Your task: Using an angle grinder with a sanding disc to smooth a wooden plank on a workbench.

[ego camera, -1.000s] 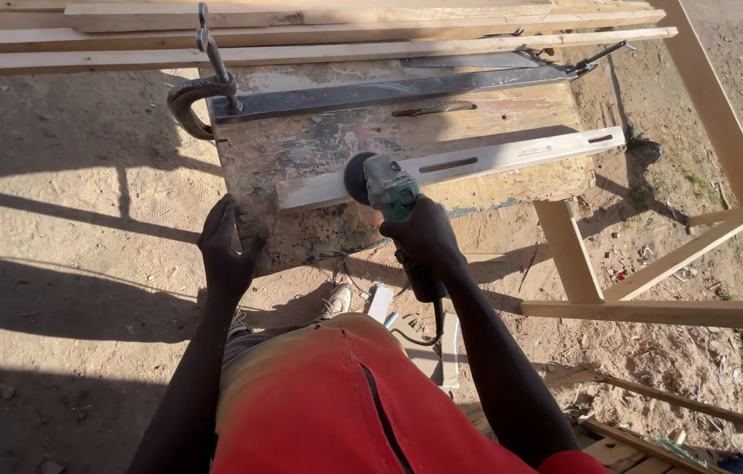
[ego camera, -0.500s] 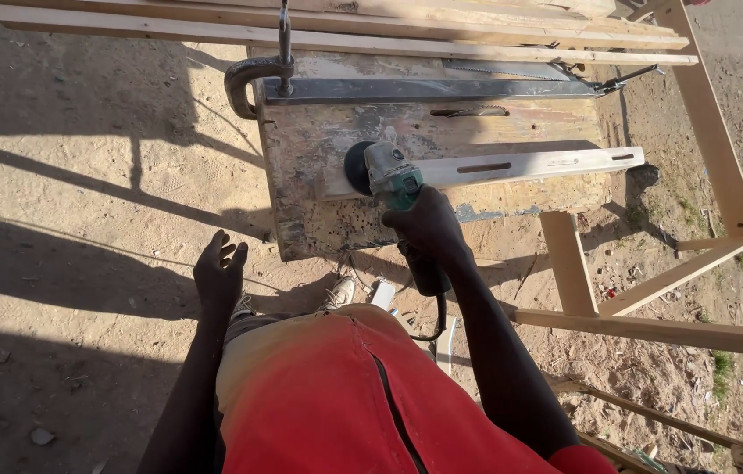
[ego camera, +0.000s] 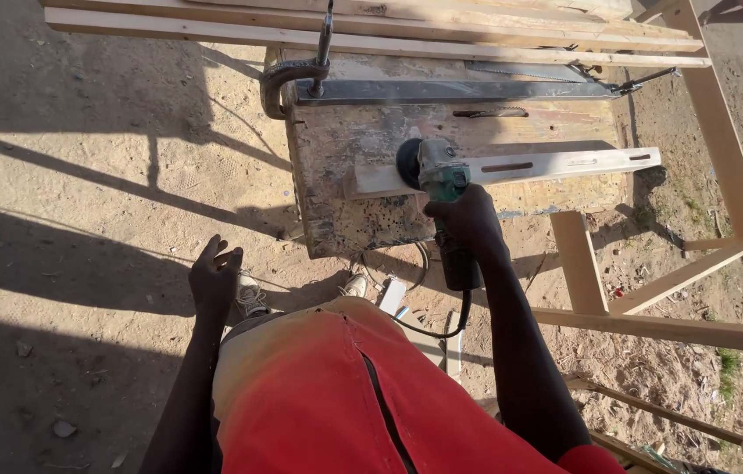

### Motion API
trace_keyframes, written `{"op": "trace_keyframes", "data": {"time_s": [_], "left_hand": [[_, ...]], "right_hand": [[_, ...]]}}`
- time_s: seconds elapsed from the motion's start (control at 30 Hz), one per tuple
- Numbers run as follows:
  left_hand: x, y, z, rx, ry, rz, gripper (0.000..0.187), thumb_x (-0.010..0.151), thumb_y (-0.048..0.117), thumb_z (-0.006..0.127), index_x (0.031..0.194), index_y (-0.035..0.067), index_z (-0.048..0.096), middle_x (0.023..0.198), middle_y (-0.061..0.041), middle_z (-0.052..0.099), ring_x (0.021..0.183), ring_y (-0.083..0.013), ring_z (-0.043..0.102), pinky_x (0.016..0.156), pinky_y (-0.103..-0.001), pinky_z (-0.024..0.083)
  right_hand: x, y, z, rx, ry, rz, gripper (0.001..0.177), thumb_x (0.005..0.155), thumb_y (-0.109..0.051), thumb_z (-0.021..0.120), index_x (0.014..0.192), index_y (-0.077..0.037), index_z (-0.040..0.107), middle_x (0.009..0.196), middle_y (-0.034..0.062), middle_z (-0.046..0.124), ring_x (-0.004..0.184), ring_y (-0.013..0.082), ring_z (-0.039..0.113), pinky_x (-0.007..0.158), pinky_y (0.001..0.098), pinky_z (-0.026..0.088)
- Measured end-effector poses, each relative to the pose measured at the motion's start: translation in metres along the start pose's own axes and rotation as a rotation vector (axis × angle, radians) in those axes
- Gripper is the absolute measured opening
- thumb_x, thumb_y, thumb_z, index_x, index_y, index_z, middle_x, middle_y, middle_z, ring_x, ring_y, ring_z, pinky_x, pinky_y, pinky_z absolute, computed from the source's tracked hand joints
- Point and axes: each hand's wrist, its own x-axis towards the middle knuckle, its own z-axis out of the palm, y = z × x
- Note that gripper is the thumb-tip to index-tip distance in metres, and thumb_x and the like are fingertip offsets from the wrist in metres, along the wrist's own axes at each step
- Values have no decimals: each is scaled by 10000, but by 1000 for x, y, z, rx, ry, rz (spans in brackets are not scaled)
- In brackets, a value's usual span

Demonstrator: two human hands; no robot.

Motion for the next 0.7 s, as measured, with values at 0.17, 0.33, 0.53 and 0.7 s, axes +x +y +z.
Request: {"op": "trace_keyframes", "data": {"time_s": [0.17, 0.33, 0.53, 0.7], "left_hand": [[9, -21, -8, 47, -7, -34, 486, 771, 210, 611, 1184, 5, 457, 1098, -187, 523, 943, -263, 550, 778, -339, 441], [15, -23, 6, 88, -95, -37, 499, 763, 232, 615, 1184, 13, 463, 1095, -181, 529, 943, -253, 551, 790, -343, 438], [11, -3, 4, 20, -131, -17, 495, 766, 233, 618, 1177, 5, 459, 1098, -217, 514, 958, -313, 537, 804, -384, 429], [7, -36, -10, 145, -95, -102, 468, 761, 296, 593, 1146, 41, 514, 1022, -141, 578, 958, -252, 544, 834, -366, 408]], "right_hand": [[-3, -3, 0, -17, 10, 21, 565, 579, -313, 708, 891, 120, 524, 797, 264, 562, 808, 407, 565, 660, 471, 409], [-11, -26, 20, -49, -94, 17, 610, 559, -373, 709, 914, 88, 527, 841, 247, 574, 865, 398, 560, 667, 482, 417], [5, -10, 13, -35, -65, -8, 617, 560, -383, 708, 920, 83, 520, 847, 240, 567, 870, 386, 561, 692, 474, 413], [-6, -14, 6, -72, -6, 17, 627, 565, -385, 722, 903, 100, 514, 815, 262, 564, 831, 407, 565, 672, 477, 418]]}}
